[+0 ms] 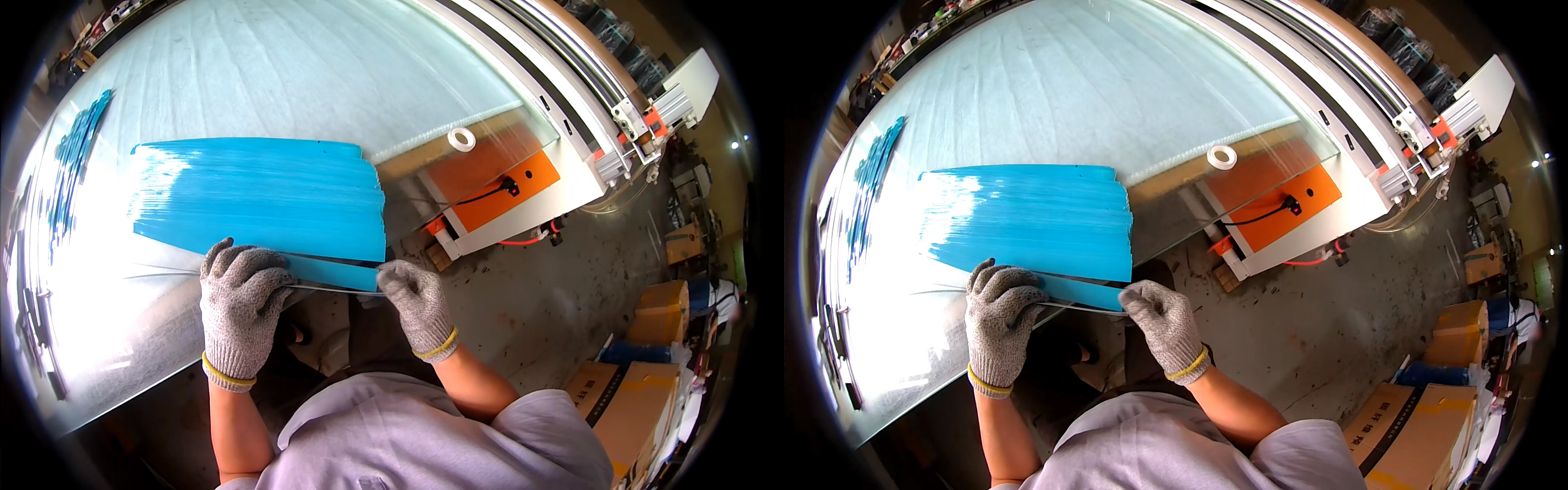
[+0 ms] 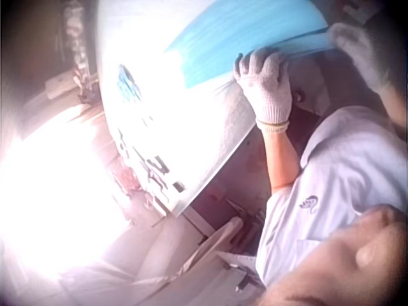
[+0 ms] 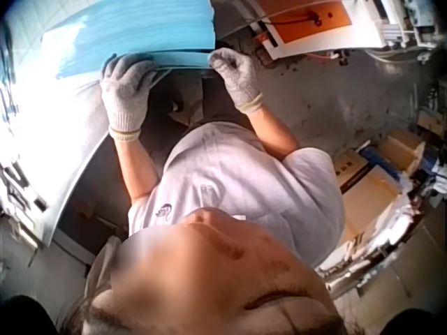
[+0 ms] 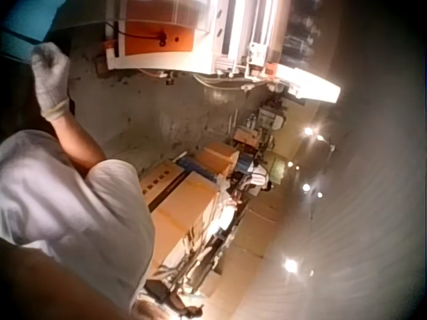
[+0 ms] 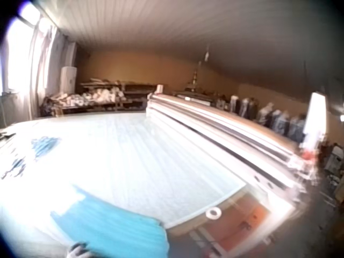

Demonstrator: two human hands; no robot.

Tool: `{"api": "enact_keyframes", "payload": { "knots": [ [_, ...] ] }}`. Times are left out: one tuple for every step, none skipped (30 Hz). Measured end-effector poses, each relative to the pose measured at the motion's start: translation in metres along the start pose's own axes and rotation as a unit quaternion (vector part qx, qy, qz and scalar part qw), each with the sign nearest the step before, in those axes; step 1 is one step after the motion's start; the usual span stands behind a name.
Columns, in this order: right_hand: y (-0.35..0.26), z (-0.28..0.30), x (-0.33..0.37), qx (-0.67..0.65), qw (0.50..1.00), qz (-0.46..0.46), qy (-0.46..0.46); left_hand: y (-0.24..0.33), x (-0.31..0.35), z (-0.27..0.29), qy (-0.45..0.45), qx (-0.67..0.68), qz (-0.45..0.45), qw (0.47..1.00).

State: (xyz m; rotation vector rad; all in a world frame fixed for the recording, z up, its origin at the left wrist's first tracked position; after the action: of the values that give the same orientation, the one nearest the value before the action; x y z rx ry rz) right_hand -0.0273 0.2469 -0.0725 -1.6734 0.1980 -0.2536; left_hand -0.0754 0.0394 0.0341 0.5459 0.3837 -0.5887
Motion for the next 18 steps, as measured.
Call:
{"api": "enact_keyframes", "payload": {
  "knots": [
    [-0.007, -0.003, 0.000, 0.020, 1.000, 0.015, 0.005, 0.000, 0.000, 0.001, 0.004, 0.003, 0.002, 1.000],
    [-0.017, -0.007, 0.001, 0.041, 0.999, 0.031, 0.010, 0.001, 0.000, 0.001, 0.008, 0.006, 0.003, 1.000],
    [-0.022, -0.009, 0.002, 0.061, 0.997, 0.046, 0.014, 0.002, -0.001, 0.002, 0.014, 0.005, 0.015, 1.000],
    [-0.024, -0.008, 0.003, 0.071, 0.995, 0.063, 0.019, 0.004, -0.002, 0.004, 0.020, 0.005, 0.026, 0.999],
    [-0.026, -0.008, 0.004, 0.085, 0.993, 0.082, 0.014, 0.005, -0.002, 0.006, 0.026, 0.005, 0.037, 0.999],
    [-0.029, -0.008, 0.005, 0.099, 0.990, 0.101, 0.008, 0.005, -0.003, 0.006, 0.027, 0.002, 0.032, 0.999],
    [-0.032, -0.009, 0.006, 0.115, 0.986, 0.119, 0.003, 0.005, -0.004, 0.006, 0.029, 0.002, 0.027, 0.999],
    [-0.036, -0.009, 0.006, 0.136, 0.980, 0.145, 0.001, 0.005, -0.005, 0.007, 0.030, 0.002, 0.021, 0.999],
    [-0.041, -0.010, 0.007, 0.157, 0.973, 0.170, -0.002, 0.003, -0.004, 0.005, 0.024, 0.003, 0.019, 1.000],
    [-0.045, -0.010, 0.008, 0.177, 0.965, 0.196, -0.004, 0.001, -0.003, 0.003, 0.019, 0.002, 0.016, 1.000],
    [-0.048, -0.009, 0.009, 0.175, 0.962, 0.211, -0.008, 0.000, -0.002, 0.002, 0.014, 0.002, 0.013, 1.000],
    [-0.050, -0.010, 0.009, 0.173, 0.959, 0.225, -0.013, 0.000, -0.002, 0.001, 0.011, -0.001, 0.025, 1.000],
    [-0.052, -0.010, 0.010, 0.171, 0.955, 0.241, -0.018, 0.002, -0.003, 0.002, 0.010, -0.005, 0.037, 0.999],
    [-0.046, -0.006, 0.006, 0.128, 0.976, 0.174, -0.009, 0.001, -0.003, 0.003, 0.009, -0.009, 0.050, 0.999],
    [-0.039, -0.003, 0.003, 0.083, 0.991, 0.106, 0.000, 0.001, -0.002, 0.002, 0.002, -0.009, 0.032, 0.999],
    [-0.031, 0.000, 0.002, 0.039, 0.998, 0.037, 0.010, -0.002, 0.000, 0.000, -0.005, -0.008, 0.013, 1.000],
    [-0.028, 0.004, -0.003, 0.017, 0.998, 0.032, 0.049, -0.001, 0.000, -0.001, -0.011, -0.007, -0.006, 1.000],
    [-0.021, 0.006, -0.009, 0.007, 0.999, 0.015, 0.050, -0.001, 0.000, -0.002, -0.016, -0.004, -0.004, 1.000]
  ]
}}
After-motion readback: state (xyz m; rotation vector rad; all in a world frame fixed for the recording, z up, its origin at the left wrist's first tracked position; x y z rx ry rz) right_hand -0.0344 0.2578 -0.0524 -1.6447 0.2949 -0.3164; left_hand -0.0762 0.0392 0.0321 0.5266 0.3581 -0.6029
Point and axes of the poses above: each hand's wrist, its own x-axis away from the middle knuckle, its own z-axis out of the back of the hand, y = z × x, the point moved 8 cm from there along -x, towards the middle knuckle, and after that the axes turned 4 degrees about y, right-handed, at the moved point
